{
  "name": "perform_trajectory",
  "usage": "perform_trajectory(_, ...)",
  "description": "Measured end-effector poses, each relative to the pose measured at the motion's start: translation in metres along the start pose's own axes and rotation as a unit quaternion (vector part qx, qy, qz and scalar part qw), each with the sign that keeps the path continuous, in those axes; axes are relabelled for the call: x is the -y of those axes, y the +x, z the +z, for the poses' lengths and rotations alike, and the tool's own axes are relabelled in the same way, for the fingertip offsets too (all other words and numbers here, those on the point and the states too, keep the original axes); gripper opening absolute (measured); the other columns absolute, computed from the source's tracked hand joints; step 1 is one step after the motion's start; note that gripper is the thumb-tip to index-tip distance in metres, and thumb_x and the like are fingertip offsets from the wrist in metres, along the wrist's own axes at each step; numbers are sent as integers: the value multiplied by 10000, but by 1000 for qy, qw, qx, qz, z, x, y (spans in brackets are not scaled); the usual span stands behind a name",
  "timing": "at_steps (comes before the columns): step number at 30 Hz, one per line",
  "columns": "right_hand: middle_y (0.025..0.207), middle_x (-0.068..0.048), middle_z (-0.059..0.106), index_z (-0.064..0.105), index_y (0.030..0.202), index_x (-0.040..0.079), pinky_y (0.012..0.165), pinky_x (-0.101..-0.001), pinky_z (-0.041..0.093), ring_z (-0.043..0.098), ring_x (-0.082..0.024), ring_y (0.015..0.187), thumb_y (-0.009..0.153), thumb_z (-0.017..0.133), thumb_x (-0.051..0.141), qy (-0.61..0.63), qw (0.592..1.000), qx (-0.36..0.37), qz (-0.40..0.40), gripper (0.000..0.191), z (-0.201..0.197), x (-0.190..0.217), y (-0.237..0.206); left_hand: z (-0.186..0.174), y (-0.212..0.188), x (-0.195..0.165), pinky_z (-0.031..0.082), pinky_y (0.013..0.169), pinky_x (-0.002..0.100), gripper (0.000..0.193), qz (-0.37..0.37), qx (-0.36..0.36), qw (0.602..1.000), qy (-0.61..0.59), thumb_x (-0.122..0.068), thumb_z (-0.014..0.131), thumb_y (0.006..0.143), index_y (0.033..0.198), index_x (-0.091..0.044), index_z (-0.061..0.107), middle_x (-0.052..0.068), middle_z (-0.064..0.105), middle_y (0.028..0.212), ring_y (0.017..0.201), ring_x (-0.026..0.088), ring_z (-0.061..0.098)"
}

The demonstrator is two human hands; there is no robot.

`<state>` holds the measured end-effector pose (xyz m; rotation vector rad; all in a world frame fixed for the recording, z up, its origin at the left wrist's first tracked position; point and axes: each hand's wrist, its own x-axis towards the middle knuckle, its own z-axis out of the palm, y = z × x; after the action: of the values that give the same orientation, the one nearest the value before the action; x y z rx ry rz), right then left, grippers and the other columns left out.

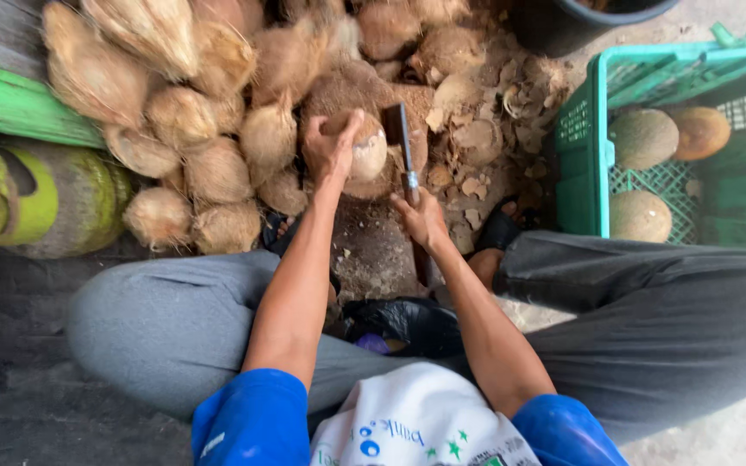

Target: The person sits on the ground and uses a machete to trim the fibrous husk off coconuts on a wooden chopping block, rotating each coconut to cut away the husk, then places the trimmed coconut into a green plastic crate.

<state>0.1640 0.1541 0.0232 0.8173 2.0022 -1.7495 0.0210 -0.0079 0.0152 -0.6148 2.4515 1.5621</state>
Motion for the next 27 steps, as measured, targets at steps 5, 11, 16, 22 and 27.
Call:
perform_trajectory(5, 710, -33, 634, 617, 946, 59, 511, -320, 492, 599, -125, 569, 966, 747, 290, -36, 989, -47, -134, 266, -7, 10, -10, -9, 5, -3, 594, 747, 449, 629, 83, 74, 993, -47, -651, 763, 662, 1005, -134, 658, 76, 661, 954, 846, 192, 674)
perform_trajectory(11, 648, 23, 541, 503, 947, 128, 405, -300, 457, 522, -107, 466, 970, 658, 318, 129, 972, -49, -192, 247, -18, 54, -31, 15, 15, 2, 502, 625, 350, 423, 74, -24, 994, 76, -589, 614, 875, 906, -170, 666, -23, 632, 805, 685, 122, 581)
perform_trajectory(16, 619, 32, 546, 529, 790, 140, 398, -260, 444, 493, -78, 475, 1019, 652, 337, 41, 975, -56, -213, 326, -4, 63, -42, 20, 22, 6, 390, 513, 340, 432, 79, -46, 990, 109, -536, 492, 974, 769, -194, 659, -45, 609, 692, 560, 131, 483)
perform_trajectory(22, 605, 32, 520, 518, 749, 119, 374, -288, 388, 467, -84, 456, 1010, 671, 311, 158, 963, 0, -218, 358, -10, 65, -40, 22, 22, 10, 442, 520, 319, 361, 81, -64, 986, 128, -498, 529, 950, 761, -216, 651, -51, 619, 676, 563, 114, 540)
perform_trajectory(27, 559, 20, 541, 566, 737, 132, 361, -302, 412, 492, -80, 416, 997, 647, 325, 126, 970, -73, -197, 333, -1, 68, -46, 21, 19, 7, 452, 527, 337, 361, 60, -54, 989, 127, -475, 521, 949, 730, -204, 615, -40, 620, 693, 586, 131, 560)
